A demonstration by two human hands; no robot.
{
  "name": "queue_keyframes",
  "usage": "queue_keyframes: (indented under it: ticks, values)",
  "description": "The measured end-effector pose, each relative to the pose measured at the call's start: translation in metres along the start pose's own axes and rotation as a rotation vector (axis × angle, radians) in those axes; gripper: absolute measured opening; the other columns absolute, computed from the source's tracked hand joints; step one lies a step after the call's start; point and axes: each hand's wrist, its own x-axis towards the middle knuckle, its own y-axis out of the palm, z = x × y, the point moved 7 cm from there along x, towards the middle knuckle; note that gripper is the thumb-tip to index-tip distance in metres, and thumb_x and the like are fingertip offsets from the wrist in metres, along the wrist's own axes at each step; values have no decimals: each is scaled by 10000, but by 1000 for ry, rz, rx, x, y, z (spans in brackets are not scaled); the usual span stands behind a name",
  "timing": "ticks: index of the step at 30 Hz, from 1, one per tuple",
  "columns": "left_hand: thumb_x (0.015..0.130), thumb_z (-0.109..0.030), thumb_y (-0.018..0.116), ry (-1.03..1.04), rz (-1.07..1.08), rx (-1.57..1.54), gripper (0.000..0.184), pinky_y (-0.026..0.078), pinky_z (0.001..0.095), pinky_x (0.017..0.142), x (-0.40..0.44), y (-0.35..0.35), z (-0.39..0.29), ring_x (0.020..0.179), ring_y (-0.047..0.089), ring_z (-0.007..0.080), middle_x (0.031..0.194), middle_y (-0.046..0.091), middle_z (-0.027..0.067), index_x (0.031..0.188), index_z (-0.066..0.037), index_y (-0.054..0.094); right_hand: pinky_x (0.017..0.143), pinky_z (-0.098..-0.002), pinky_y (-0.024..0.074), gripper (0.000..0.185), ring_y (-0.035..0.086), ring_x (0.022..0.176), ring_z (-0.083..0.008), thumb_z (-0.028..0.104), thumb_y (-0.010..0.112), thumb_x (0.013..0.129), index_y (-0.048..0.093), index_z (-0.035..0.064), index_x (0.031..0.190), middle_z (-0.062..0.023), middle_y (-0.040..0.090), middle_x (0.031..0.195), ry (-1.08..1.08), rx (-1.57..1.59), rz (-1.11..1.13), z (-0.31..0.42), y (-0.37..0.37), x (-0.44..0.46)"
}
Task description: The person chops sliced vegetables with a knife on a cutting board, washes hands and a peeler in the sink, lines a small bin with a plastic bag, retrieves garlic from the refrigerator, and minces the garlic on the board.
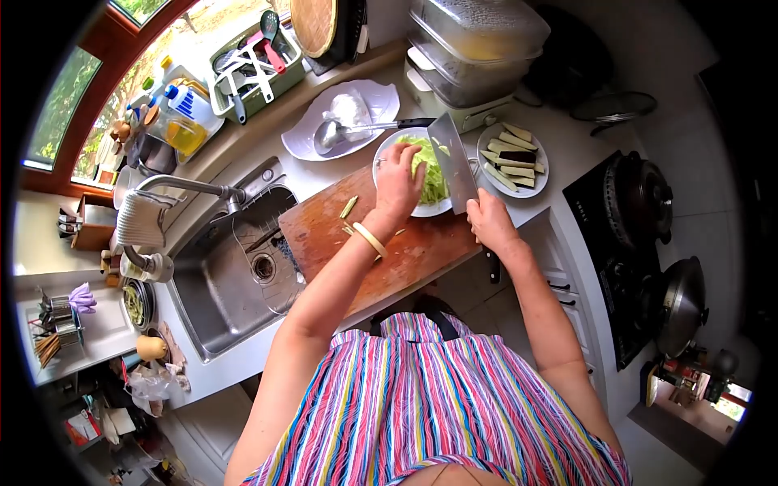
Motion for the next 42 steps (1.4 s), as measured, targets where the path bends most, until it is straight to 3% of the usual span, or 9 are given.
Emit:
queue_keyframes:
  ticks: [3,9,13,16,20,26,32,38,42]
  values:
    - [781,-100,625,146,-107,-86,269,399,438,880,15,2,-36,1032,487,335,1087,520,121,1039,-70,556,371,-332,431,206,485,417,-171,153,435,891,441,-27,790,-99,516,598,77,247,70,10,6,-9]
    - [780,-114,604,-15,93,33,137,391,429,819,-1,41,15,931,536,316,991,552,117,903,-84,550,361,-299,436,190,486,419,-142,158,437,895,423,-5,799,-70,508,591,98,301,-5,11,-1,-10]
    - [749,-140,643,277,-41,11,162,358,433,847,-12,13,-43,937,514,287,996,542,72,889,-110,568,354,-281,421,171,459,412,-114,152,447,902,402,17,808,-52,485,591,121,442,0,6,7,-3]
    - [744,-97,645,62,-87,165,162,370,401,837,-15,11,-10,946,520,301,989,554,80,892,-113,580,354,-250,392,163,411,415,-73,157,471,919,382,50,834,-26,450,597,156,510,19,7,9,-6]
    - [795,-87,596,-76,-139,19,90,427,423,797,-32,-49,53,899,538,332,951,564,125,880,-58,594,350,-245,381,183,412,419,-67,169,477,927,396,56,809,-17,460,602,69,384,65,8,5,-16]
    - [831,-103,551,-274,219,155,121,450,440,823,-83,-56,139,930,526,380,980,551,186,916,-41,611,361,-242,390,149,416,426,-65,163,462,929,433,42,847,-7,459,607,112,443,145,5,33,-36]
    - [752,-101,606,36,527,158,181,419,425,811,-151,-49,75,915,495,350,925,502,158,907,-47,529,371,-241,414,141,454,437,-72,157,462,920,481,21,886,-12,486,614,129,430,160,12,45,-58]
    - [744,-160,647,105,262,110,251,410,420,806,-122,-19,36,931,495,325,960,516,142,954,-64,548,374,-222,377,124,379,433,-40,160,458,944,478,38,937,23,414,602,142,442,148,13,55,-87]
    - [749,-137,616,167,337,178,174,411,410,795,-126,7,35,903,507,299,898,521,123,885,-65,535,397,-245,404,127,426,431,-90,152,467,937,496,31,965,-5,465,604,131,406,152,14,58,-92]
